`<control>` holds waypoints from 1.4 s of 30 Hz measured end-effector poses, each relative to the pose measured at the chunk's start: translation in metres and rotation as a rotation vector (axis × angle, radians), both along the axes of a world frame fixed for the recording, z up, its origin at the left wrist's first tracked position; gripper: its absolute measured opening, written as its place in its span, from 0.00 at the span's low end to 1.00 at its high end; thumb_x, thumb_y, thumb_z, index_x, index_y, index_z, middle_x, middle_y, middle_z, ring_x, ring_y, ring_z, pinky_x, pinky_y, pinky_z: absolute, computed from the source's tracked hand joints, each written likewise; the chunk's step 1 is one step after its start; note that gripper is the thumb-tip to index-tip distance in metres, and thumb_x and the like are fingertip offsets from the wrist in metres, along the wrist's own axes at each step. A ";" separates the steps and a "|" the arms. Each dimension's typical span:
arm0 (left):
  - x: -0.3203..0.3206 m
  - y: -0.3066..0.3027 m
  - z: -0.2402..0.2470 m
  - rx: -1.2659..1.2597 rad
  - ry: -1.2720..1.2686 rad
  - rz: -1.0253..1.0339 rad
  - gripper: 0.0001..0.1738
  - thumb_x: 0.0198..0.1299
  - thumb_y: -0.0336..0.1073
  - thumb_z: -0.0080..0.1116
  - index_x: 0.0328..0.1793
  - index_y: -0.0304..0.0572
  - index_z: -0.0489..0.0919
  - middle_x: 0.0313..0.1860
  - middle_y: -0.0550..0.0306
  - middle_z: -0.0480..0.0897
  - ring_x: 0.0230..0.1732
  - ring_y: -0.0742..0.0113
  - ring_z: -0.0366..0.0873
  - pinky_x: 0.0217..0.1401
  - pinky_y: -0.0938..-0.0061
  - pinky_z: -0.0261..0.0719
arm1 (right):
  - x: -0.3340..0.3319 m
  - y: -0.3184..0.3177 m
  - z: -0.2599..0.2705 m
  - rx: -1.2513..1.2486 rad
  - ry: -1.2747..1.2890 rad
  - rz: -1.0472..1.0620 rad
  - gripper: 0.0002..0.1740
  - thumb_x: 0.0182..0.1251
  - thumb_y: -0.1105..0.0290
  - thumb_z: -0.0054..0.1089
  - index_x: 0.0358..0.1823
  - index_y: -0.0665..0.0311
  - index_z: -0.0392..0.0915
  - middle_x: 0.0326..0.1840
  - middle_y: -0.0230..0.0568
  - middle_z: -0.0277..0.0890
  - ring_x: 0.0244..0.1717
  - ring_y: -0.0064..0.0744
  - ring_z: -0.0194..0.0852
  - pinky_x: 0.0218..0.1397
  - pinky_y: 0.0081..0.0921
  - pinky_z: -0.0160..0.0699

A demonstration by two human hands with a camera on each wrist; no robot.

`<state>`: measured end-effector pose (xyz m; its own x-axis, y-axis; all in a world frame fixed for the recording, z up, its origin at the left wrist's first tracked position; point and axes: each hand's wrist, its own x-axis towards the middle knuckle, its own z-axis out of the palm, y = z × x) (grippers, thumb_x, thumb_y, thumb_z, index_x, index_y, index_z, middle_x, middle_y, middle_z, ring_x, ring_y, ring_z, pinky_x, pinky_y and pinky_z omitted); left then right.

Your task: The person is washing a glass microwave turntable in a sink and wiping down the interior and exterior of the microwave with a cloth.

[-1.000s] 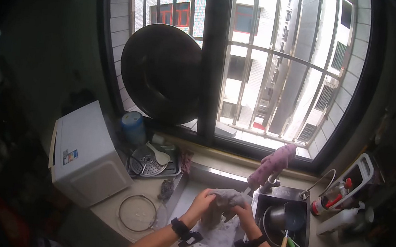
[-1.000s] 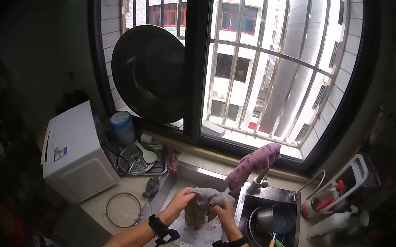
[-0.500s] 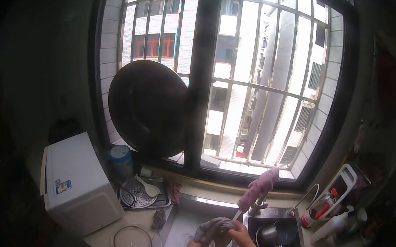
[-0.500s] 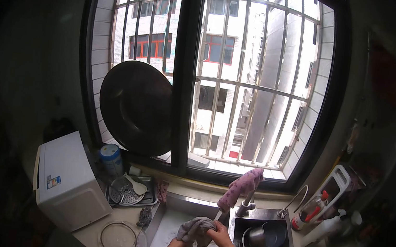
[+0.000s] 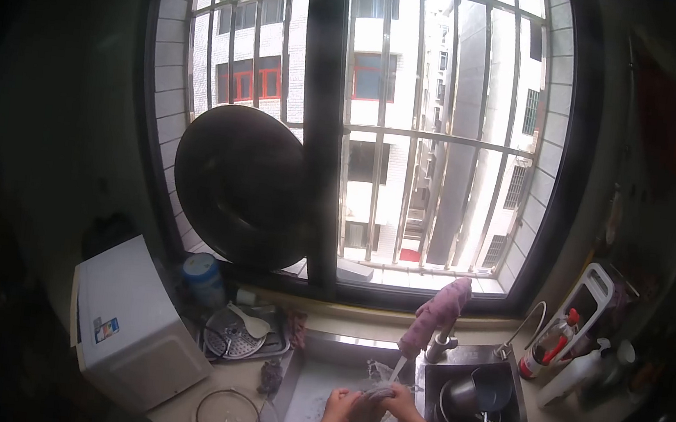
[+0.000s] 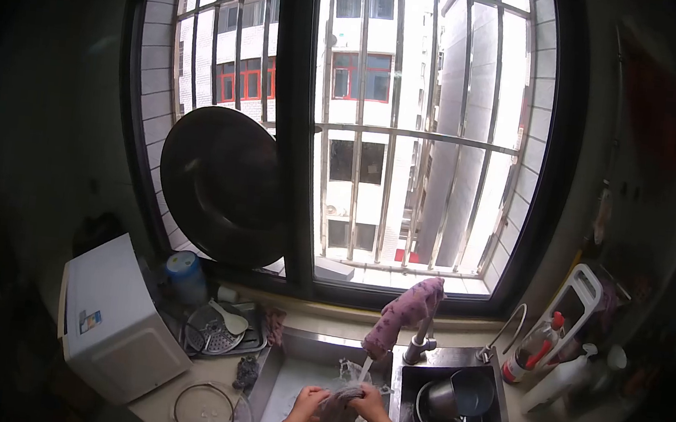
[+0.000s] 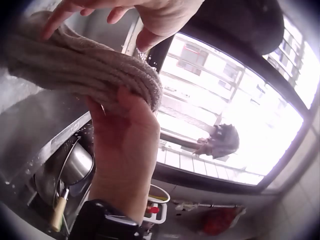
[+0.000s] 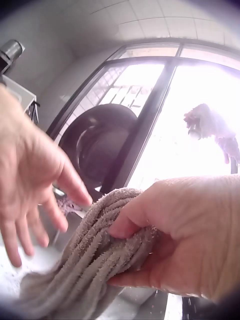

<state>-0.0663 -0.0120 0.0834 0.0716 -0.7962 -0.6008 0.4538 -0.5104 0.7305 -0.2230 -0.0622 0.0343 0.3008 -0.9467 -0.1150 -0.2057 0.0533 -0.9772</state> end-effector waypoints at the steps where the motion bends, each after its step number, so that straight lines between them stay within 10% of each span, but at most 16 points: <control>1: 0.007 0.000 -0.014 0.029 0.337 -0.109 0.21 0.62 0.43 0.49 0.57 0.40 0.69 0.46 0.48 0.77 0.42 0.54 0.78 0.47 0.61 0.77 | 0.004 0.004 0.001 0.025 -0.095 0.002 0.20 0.42 0.82 0.57 0.42 0.68 0.76 0.36 0.34 0.78 0.35 0.21 0.74 0.36 0.18 0.73; 6: 0.001 -0.018 -0.084 0.040 0.700 -0.129 0.21 0.62 0.44 0.47 0.54 0.36 0.72 0.47 0.52 0.78 0.45 0.60 0.77 0.53 0.69 0.75 | 0.006 0.035 0.025 0.302 -0.507 -0.005 0.23 0.45 0.81 0.60 0.48 0.68 0.71 0.42 0.38 0.75 0.43 0.28 0.75 0.45 0.24 0.75; 8: 0.006 -0.027 -0.119 -0.259 0.502 -0.245 0.18 0.63 0.40 0.48 0.54 0.37 0.73 0.49 0.54 0.78 0.47 0.63 0.77 0.56 0.74 0.73 | 0.000 0.036 0.014 0.222 -0.548 -0.013 0.21 0.49 0.80 0.59 0.48 0.68 0.70 0.44 0.40 0.74 0.45 0.31 0.75 0.51 0.30 0.75; 9: 0.012 -0.007 -0.089 -0.682 -0.274 -0.527 0.16 0.62 0.33 0.46 0.55 0.34 0.72 0.50 0.52 0.77 0.50 0.65 0.76 0.57 0.75 0.72 | -0.007 0.034 0.017 0.318 -0.684 -0.056 0.20 0.50 0.79 0.59 0.47 0.66 0.71 0.42 0.37 0.74 0.43 0.30 0.75 0.47 0.29 0.76; 10: 0.012 -0.009 -0.101 -0.677 -0.269 -0.538 0.16 0.62 0.33 0.46 0.55 0.34 0.72 0.50 0.52 0.77 0.50 0.65 0.76 0.57 0.75 0.72 | -0.015 0.031 0.021 0.410 -0.819 -0.098 0.18 0.51 0.78 0.59 0.45 0.64 0.71 0.41 0.35 0.74 0.41 0.29 0.75 0.44 0.29 0.78; 12: 0.013 -0.011 -0.134 -0.628 0.027 -0.447 0.17 0.60 0.27 0.46 0.56 0.31 0.70 0.54 0.50 0.75 0.56 0.63 0.73 0.59 0.71 0.71 | -0.027 0.022 0.020 0.430 -0.681 -0.310 0.12 0.58 0.70 0.57 0.44 0.58 0.72 0.41 0.31 0.75 0.41 0.28 0.75 0.43 0.32 0.78; 13: 0.006 -0.010 -0.121 -0.347 0.575 -0.214 0.19 0.60 0.29 0.46 0.58 0.29 0.68 0.57 0.47 0.72 0.59 0.57 0.70 0.63 0.64 0.68 | -0.029 0.013 0.001 0.414 -0.666 -0.334 0.12 0.59 0.68 0.57 0.45 0.57 0.72 0.41 0.30 0.74 0.41 0.27 0.74 0.43 0.33 0.77; 21: -0.006 0.002 -0.058 0.077 0.837 -0.113 0.24 0.59 0.40 0.48 0.61 0.40 0.66 0.59 0.47 0.71 0.60 0.50 0.68 0.63 0.49 0.64 | -0.008 0.026 -0.012 0.632 -1.138 -0.086 0.23 0.65 0.51 0.49 0.49 0.64 0.71 0.47 0.41 0.75 0.48 0.35 0.74 0.54 0.35 0.71; 30: -0.018 -0.001 -0.061 -0.068 0.147 -0.369 0.44 0.52 0.36 0.63 0.70 0.41 0.47 0.64 0.46 0.59 0.60 0.51 0.65 0.55 0.64 0.72 | -0.008 -0.001 -0.016 0.349 -0.633 -0.232 0.20 0.58 0.63 0.61 0.45 0.68 0.67 0.40 0.42 0.73 0.41 0.28 0.74 0.44 0.26 0.75; 35: -0.024 -0.003 -0.065 -0.127 0.155 -0.375 0.37 0.51 0.34 0.62 0.66 0.39 0.58 0.56 0.48 0.70 0.54 0.58 0.71 0.51 0.68 0.75 | -0.009 -0.008 -0.009 0.079 0.268 -0.082 0.38 0.56 0.56 0.61 0.63 0.69 0.56 0.54 0.49 0.67 0.50 0.35 0.69 0.53 0.31 0.68; 42: -0.001 -0.003 -0.067 0.155 0.740 -0.242 0.22 0.58 0.39 0.53 0.57 0.38 0.69 0.49 0.51 0.76 0.49 0.56 0.76 0.49 0.63 0.77 | -0.029 0.013 -0.034 0.314 -0.542 -0.246 0.51 0.53 0.49 0.63 0.72 0.53 0.40 0.69 0.46 0.48 0.67 0.43 0.51 0.63 0.34 0.56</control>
<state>-0.0669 -0.0151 0.0163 -0.5542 -0.6420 -0.5298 0.6570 -0.7282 0.1951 -0.2525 -0.0496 0.0002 0.1731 -0.9413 -0.2898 0.3639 0.3346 -0.8693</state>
